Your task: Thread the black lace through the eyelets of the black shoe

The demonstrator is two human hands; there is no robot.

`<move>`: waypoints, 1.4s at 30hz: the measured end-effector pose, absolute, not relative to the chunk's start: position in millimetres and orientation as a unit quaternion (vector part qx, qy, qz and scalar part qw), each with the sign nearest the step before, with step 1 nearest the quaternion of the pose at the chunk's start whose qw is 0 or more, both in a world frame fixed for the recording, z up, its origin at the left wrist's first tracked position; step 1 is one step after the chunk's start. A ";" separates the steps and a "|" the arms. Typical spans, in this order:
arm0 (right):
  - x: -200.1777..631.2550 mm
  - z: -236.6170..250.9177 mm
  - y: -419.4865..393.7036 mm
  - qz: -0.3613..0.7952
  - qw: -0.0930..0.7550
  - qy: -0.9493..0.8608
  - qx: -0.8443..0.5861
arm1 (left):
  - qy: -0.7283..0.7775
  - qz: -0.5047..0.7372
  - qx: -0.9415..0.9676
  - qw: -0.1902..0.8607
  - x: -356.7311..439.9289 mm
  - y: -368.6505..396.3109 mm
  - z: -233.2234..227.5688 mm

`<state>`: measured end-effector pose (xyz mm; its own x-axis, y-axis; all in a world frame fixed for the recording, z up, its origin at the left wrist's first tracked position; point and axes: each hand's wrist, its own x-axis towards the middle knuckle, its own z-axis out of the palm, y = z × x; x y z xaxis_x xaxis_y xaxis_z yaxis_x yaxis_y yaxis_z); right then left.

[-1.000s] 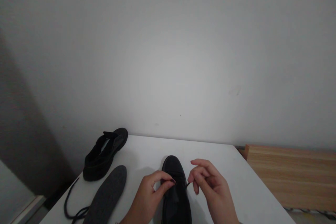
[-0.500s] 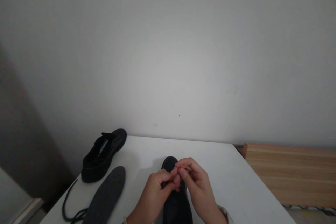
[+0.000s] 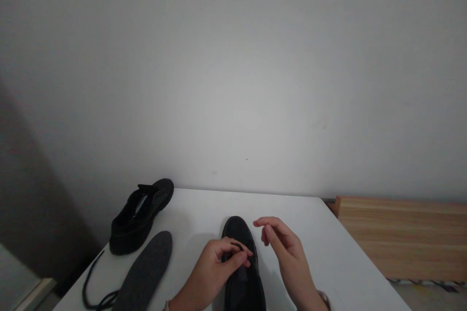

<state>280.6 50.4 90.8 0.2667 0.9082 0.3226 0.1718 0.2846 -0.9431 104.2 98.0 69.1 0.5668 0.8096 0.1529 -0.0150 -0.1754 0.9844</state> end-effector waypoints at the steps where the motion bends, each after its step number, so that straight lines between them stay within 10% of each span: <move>1: 281.2 87.7 51.5 0.320 0.591 -0.531 -0.515 | 0.297 0.362 0.684 0.560 104.1 97.8 69.0; 14: 269.3 60.5 50.8 0.350 0.516 -0.588 -0.515 | 0.172 0.409 0.896 0.025 94.9 94.0 67.5; 34: 292.1 31.9 27.8 0.173 0.496 -0.618 -0.586 | 0.309 0.456 0.671 0.496 96.4 81.7 36.8; 42: 275.8 39.1 21.1 0.205 0.603 -0.525 -0.564 | 0.377 0.375 0.725 0.438 114.6 92.4 57.3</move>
